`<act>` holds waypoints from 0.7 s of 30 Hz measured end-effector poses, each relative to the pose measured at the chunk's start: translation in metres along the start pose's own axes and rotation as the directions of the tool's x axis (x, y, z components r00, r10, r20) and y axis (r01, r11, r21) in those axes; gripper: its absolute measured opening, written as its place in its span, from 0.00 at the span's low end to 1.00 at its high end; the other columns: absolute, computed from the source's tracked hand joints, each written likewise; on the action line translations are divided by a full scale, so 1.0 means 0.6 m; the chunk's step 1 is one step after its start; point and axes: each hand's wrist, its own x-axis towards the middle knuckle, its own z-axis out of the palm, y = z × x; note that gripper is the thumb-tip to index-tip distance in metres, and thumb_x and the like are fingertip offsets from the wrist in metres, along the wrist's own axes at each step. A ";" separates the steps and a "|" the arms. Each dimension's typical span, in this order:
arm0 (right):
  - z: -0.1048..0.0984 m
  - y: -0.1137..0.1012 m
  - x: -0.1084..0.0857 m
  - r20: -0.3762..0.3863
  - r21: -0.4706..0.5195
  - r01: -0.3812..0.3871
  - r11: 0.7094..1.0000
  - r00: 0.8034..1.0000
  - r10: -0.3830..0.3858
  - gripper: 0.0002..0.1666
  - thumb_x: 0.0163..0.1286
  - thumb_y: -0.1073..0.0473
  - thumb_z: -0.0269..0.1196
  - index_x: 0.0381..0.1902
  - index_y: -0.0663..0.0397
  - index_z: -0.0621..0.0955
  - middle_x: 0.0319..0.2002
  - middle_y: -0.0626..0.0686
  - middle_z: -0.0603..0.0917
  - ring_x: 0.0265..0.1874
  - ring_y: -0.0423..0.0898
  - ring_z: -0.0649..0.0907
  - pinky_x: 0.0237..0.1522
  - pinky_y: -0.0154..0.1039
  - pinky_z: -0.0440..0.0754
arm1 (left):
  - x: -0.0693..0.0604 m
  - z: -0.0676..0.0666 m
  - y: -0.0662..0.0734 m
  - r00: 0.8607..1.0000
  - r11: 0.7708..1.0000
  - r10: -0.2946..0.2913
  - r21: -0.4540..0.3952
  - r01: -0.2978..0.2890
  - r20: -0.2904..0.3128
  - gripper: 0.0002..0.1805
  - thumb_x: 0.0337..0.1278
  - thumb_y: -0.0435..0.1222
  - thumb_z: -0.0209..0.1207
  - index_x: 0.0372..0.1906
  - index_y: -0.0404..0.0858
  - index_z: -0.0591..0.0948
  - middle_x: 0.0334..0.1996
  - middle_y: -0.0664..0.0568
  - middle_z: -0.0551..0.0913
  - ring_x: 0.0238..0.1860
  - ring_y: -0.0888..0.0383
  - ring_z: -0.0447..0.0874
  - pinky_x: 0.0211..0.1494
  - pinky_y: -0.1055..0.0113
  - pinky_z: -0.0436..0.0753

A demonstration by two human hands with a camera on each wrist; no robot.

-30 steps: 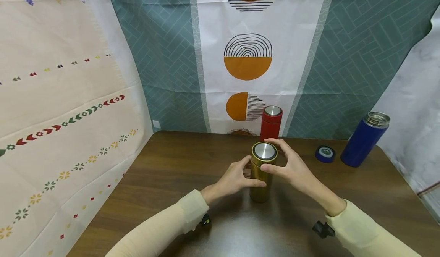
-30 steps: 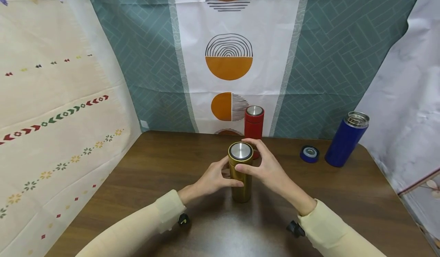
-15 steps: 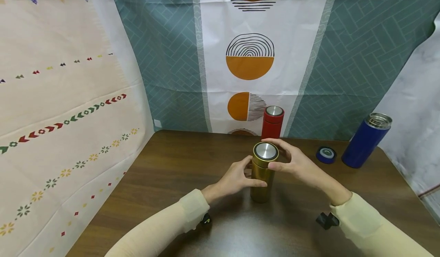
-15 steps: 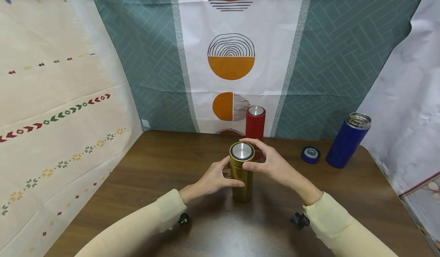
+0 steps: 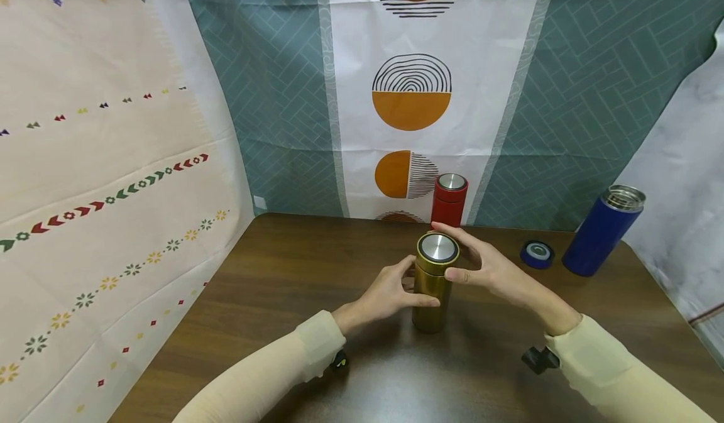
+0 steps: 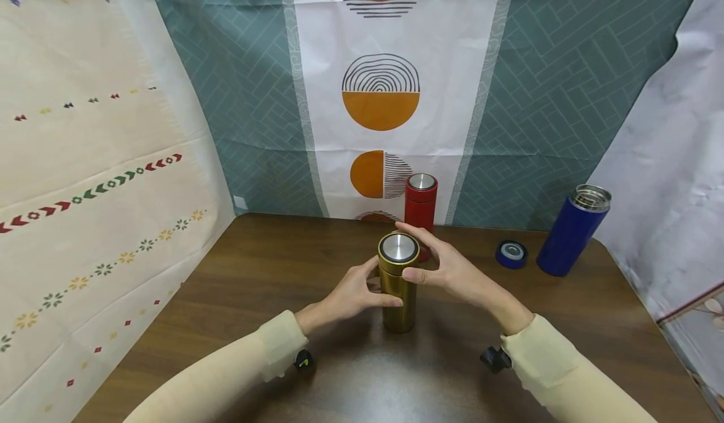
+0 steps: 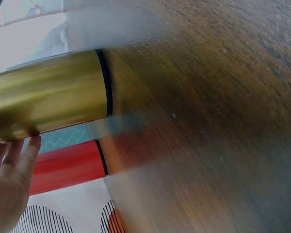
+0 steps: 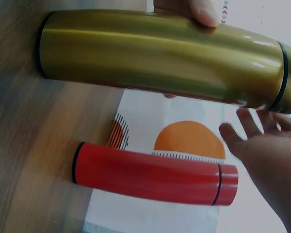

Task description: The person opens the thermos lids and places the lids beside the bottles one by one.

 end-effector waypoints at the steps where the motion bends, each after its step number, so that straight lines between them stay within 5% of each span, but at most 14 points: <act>1: 0.003 -0.001 -0.001 -0.025 -0.021 0.000 1.000 1.000 -0.001 0.44 0.74 0.53 0.66 0.82 0.36 0.61 0.79 0.53 0.64 0.77 0.62 0.63 0.69 0.77 0.59 | 0.000 0.000 0.000 1.000 1.000 0.005 -0.009 -0.005 -0.001 0.39 0.53 0.43 0.79 0.68 0.44 0.74 0.60 0.55 0.83 0.60 0.52 0.85 0.57 0.67 0.85; 6: 0.030 -0.010 -0.009 -0.196 -0.134 -0.044 0.990 0.980 0.017 0.47 0.70 0.51 0.71 0.81 0.36 0.62 0.76 0.53 0.67 0.75 0.61 0.65 0.70 0.75 0.60 | 0.000 0.001 0.001 1.000 0.999 0.016 -0.039 -0.016 -0.005 0.38 0.52 0.41 0.79 0.67 0.43 0.75 0.59 0.55 0.83 0.58 0.55 0.85 0.56 0.68 0.85; 10: 0.049 -0.015 -0.010 -0.282 -0.135 -0.091 0.987 0.958 0.049 0.46 0.68 0.50 0.73 0.79 0.42 0.64 0.75 0.55 0.67 0.74 0.62 0.66 0.69 0.75 0.62 | -0.001 0.001 -0.001 1.000 0.999 0.020 -0.046 -0.020 -0.010 0.38 0.52 0.40 0.79 0.67 0.43 0.75 0.59 0.54 0.84 0.57 0.59 0.86 0.55 0.69 0.85; 21: 0.043 -0.012 -0.010 -0.262 -0.116 -0.069 0.991 0.964 0.037 0.40 0.70 0.53 0.71 0.75 0.47 0.69 0.70 0.55 0.74 0.72 0.60 0.69 0.69 0.75 0.62 | -0.002 0.001 -0.002 1.000 0.999 0.012 -0.040 -0.012 0.001 0.38 0.53 0.42 0.79 0.68 0.44 0.74 0.60 0.55 0.83 0.58 0.58 0.85 0.57 0.66 0.85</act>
